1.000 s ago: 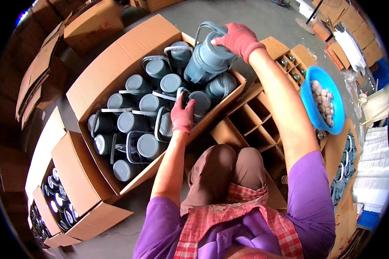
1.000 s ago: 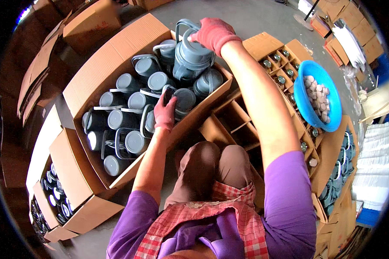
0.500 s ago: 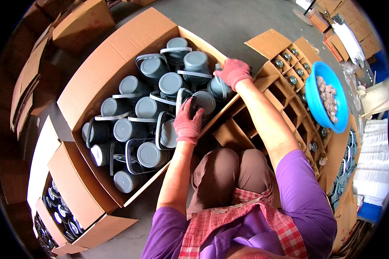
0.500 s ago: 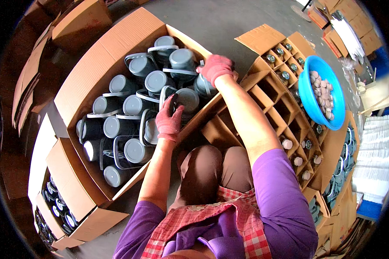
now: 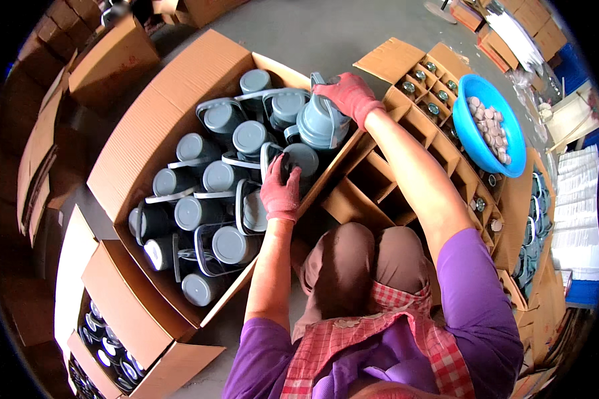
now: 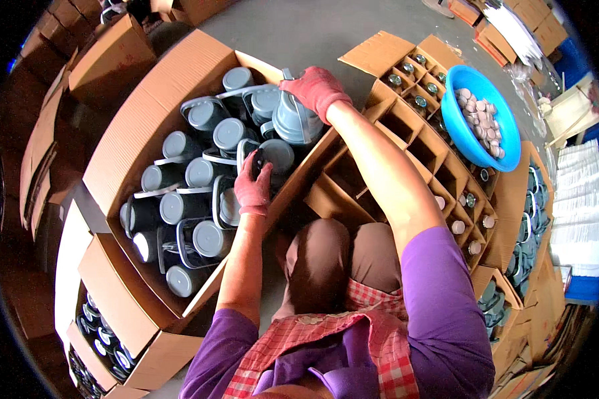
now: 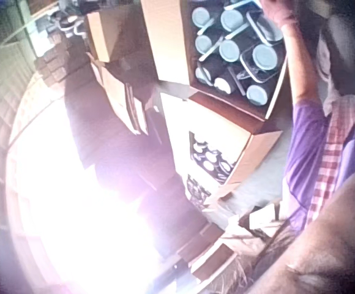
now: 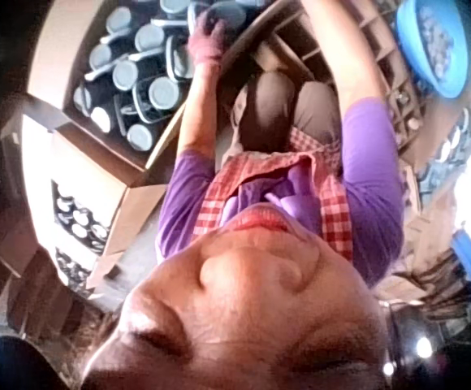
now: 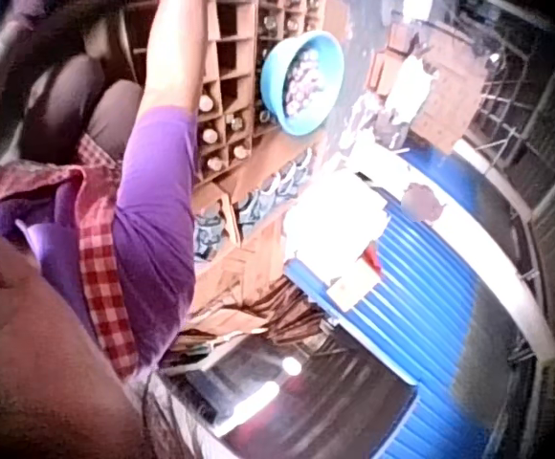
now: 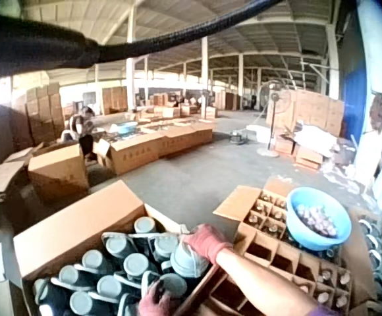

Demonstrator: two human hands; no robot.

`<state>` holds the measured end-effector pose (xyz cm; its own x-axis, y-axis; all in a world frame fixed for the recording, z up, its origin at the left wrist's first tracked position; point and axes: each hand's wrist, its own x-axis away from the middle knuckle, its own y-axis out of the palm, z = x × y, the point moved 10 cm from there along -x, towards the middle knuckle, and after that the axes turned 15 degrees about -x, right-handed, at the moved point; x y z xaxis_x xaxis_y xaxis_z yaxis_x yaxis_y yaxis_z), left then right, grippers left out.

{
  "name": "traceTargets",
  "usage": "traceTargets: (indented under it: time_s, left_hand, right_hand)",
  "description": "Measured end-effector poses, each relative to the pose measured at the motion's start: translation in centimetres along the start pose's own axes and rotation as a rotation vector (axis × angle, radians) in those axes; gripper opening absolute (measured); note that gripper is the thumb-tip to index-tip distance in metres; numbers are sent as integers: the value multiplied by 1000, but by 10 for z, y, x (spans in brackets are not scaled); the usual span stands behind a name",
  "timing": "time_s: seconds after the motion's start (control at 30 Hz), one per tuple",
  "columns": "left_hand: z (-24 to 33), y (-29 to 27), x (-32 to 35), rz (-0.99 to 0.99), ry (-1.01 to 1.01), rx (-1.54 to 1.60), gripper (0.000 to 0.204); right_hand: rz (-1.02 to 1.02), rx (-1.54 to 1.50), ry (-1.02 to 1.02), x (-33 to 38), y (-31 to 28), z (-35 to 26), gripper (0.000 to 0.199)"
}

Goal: The person inserts glass liners into thermos outer shells, places caps on top, and secures the threaded rings.

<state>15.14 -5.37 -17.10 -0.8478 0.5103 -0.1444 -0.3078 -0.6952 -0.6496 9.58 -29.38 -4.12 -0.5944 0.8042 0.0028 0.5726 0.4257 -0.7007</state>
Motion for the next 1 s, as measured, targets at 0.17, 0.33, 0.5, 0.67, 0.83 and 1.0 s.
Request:
traceTargets:
  time_s: [0.17,0.33,0.5,0.67,0.83,1.0]
  left_hand:
    - [-1,-9,5,76,-18,357,40]
    - [29,-4,22,-197,-499,1198,54]
    - [103,-15,61,-613,-256,1590,55]
    - [66,52,100,-510,-413,1675,48]
    - [69,69,121,-414,-399,1525,55]
    - [133,60,145,-801,-334,1482,64]
  right_hand:
    - [95,-167,-245,35,-86,-50,63]
    - [-169,-381,-561,186,-150,-138,32]
    - [-387,122,-950,324,-138,-122,47]
    - [-268,91,-836,351,-141,-56,46]
    - [63,144,-780,376,-177,-24,39]
    - [168,129,-750,407,-171,-8,37]
